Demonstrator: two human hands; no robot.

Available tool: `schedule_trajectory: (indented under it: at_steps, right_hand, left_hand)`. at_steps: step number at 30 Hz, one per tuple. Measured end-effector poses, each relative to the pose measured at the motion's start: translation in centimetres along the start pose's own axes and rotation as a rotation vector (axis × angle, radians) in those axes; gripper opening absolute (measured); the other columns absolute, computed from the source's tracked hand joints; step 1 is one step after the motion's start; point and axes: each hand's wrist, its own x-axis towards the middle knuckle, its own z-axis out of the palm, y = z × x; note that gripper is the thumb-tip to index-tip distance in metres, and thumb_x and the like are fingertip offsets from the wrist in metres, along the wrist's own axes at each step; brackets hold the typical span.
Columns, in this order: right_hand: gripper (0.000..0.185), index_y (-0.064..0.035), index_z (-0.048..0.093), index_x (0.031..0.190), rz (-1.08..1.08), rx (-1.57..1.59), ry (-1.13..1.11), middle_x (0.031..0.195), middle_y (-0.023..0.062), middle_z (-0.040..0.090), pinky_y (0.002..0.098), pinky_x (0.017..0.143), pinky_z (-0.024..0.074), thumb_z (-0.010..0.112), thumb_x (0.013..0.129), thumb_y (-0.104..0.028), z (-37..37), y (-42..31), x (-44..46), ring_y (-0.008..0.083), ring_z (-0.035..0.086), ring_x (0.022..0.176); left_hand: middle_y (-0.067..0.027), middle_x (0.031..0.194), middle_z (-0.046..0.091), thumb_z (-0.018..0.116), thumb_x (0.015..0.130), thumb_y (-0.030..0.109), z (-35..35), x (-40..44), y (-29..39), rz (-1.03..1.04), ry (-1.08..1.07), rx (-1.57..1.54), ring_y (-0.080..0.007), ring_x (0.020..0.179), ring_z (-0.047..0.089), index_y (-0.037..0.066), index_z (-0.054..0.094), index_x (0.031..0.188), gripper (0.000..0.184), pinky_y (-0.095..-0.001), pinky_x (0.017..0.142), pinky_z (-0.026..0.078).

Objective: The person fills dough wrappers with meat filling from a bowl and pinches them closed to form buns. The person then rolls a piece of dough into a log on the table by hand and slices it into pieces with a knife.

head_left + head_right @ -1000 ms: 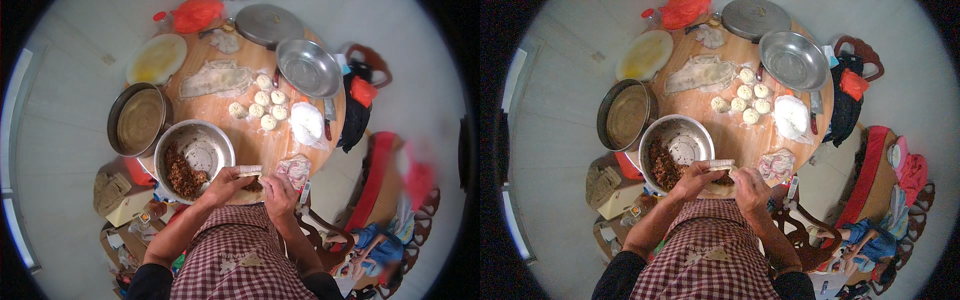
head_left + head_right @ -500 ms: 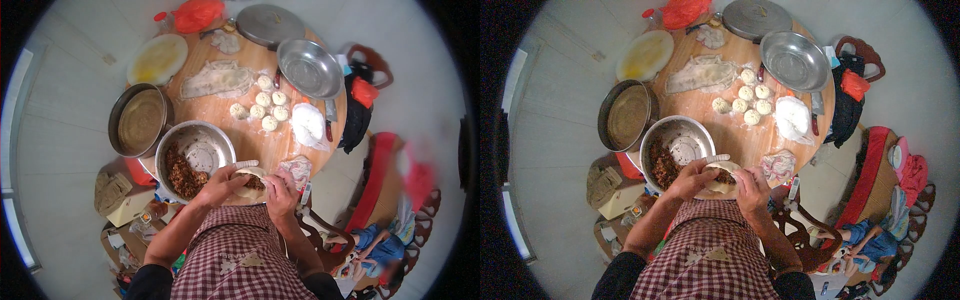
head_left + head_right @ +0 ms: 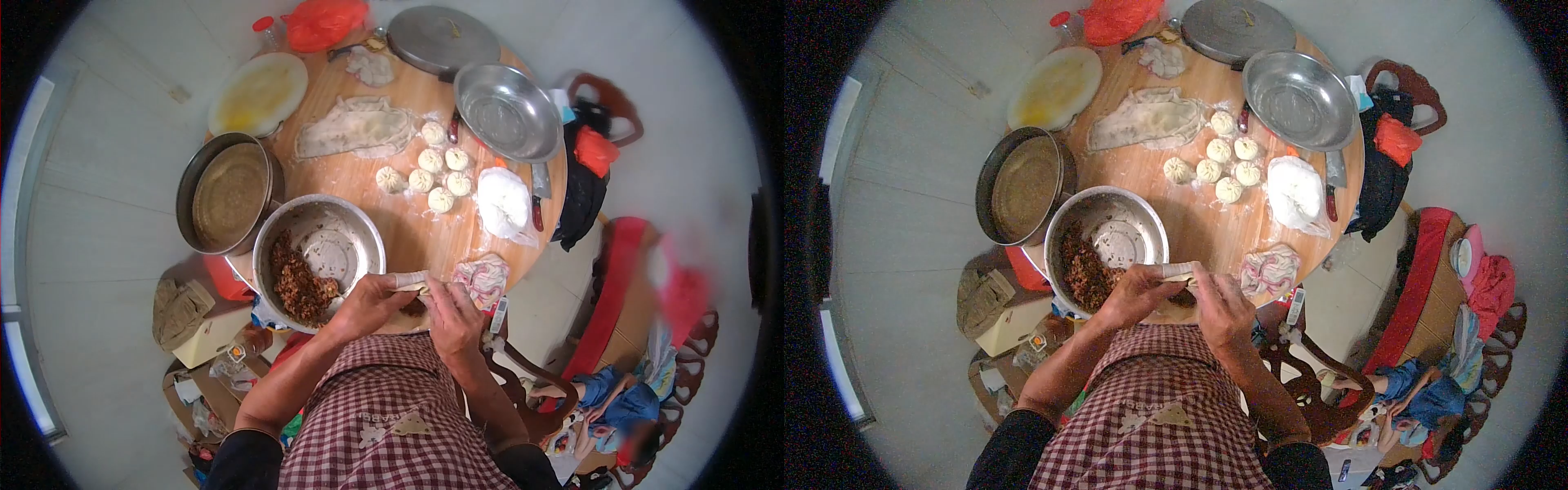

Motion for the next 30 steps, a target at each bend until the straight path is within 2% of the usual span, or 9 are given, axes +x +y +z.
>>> schedule_trajectory:
  at_steps: [5,7,10,14,16,19,25,29,30]
  right_hand:
    - [0.023,-0.0037,0.072,0.101,-0.081,0.092,0.099,0.087,0.0098,0.064,0.0355,0.065,0.0565,0.076,0.079,0.000,0.4,0.6,-0.4,0.0257,0.068,0.077]
    - [0.021,-0.0035,0.071,0.100,-0.045,0.091,0.092,0.087,0.0098,0.063,0.0353,0.064,0.0565,0.076,0.080,0.000,0.3,0.7,-0.4,0.0259,0.068,0.076]
    - [0.018,-0.0033,0.071,0.097,0.001,0.092,0.086,0.087,0.0097,0.063,0.0356,0.064,0.0564,0.076,0.080,0.000,0.2,0.6,-0.2,0.0262,0.068,0.076]
    - [0.016,-0.0035,0.070,0.095,-0.016,0.091,0.073,0.088,0.0097,0.064,0.0366,0.063,0.0557,0.077,0.081,-0.002,-0.1,0.3,0.2,0.0264,0.068,0.077]
    - [0.016,-0.0036,0.070,0.095,-0.057,0.079,0.089,0.088,0.0097,0.064,0.0366,0.063,0.0554,0.077,0.080,-0.003,0.1,0.6,0.4,0.0265,0.068,0.078]
    - [0.018,-0.0039,0.070,0.096,-0.081,0.051,0.089,0.089,0.0097,0.065,0.0363,0.064,0.0553,0.077,0.080,-0.003,0.2,0.5,0.3,0.0267,0.068,0.078]
    - [0.022,-0.0039,0.072,0.100,-0.067,-0.018,0.049,0.089,0.0098,0.065,0.0363,0.065,0.0564,0.077,0.079,-0.001,0.2,0.6,-0.2,0.0264,0.068,0.078]
    - [0.021,-0.0027,0.072,0.101,-0.071,0.069,0.094,0.088,0.0106,0.064,0.0364,0.066,0.0562,0.076,0.081,0.000,0.3,0.6,-0.1,0.0266,0.068,0.077]
    - [0.021,-0.0027,0.072,0.101,-0.070,0.068,0.094,0.088,0.0106,0.064,0.0364,0.066,0.0562,0.076,0.081,0.000,0.3,0.6,-0.1,0.0266,0.068,0.077]
  left_hand:
    - [-0.0050,0.116,0.071,0.063,0.100,0.011,0.0,0.1,-0.5,0.122,0.039,-0.055,-0.0125,0.097,0.066,0.000,0.056,0.140,0.042,-0.0302,0.092,0.054]
    - [-0.0059,0.120,0.068,0.063,0.100,0.011,-0.4,0.0,-0.5,0.003,-0.016,-0.277,-0.0123,0.096,0.067,0.002,0.048,0.147,0.050,-0.0300,0.087,0.057]
    - [-0.0059,0.116,0.070,0.064,0.099,0.011,-0.6,-0.1,-0.6,-0.126,-0.029,-0.423,-0.0108,0.094,0.067,0.001,0.053,0.142,0.046,-0.0286,0.081,0.059]
    - [-0.0069,0.104,0.073,0.062,0.100,0.009,0.3,-0.1,-0.4,-0.063,0.066,-0.376,-0.0083,0.089,0.066,-0.005,0.062,0.131,0.034,-0.0258,0.079,0.057]
    - [-0.0055,0.098,0.074,0.062,0.100,0.009,0.3,0.0,-0.7,-0.030,0.090,-0.149,-0.0071,0.087,0.066,-0.004,0.069,0.121,0.025,-0.0255,0.078,0.056]
    - [-0.0036,0.101,0.074,0.065,0.099,0.012,0.5,0.0,-0.7,0.055,0.092,-0.049,-0.0074,0.090,0.065,0.000,0.070,0.124,0.027,-0.0266,0.079,0.056]
    - [-0.0052,0.108,0.074,0.065,0.099,0.011,0.4,-0.1,0.4,0.052,0.049,0.125,-0.0082,0.095,0.064,-0.003,0.066,0.128,0.032,-0.0270,0.084,0.054]
    - [-0.0071,0.113,0.072,0.066,0.098,0.013,0.1,0.2,-0.5,0.159,0.117,0.008,-0.0101,0.099,0.065,-0.004,0.058,0.136,0.043,-0.0288,0.085,0.055]
    - [-0.0085,0.114,0.071,0.067,0.098,0.017,-0.5,0.0,-0.1,0.005,0.041,-0.100,-0.0120,0.100,0.066,-0.005,0.055,0.138,0.046,-0.0296,0.086,0.055]
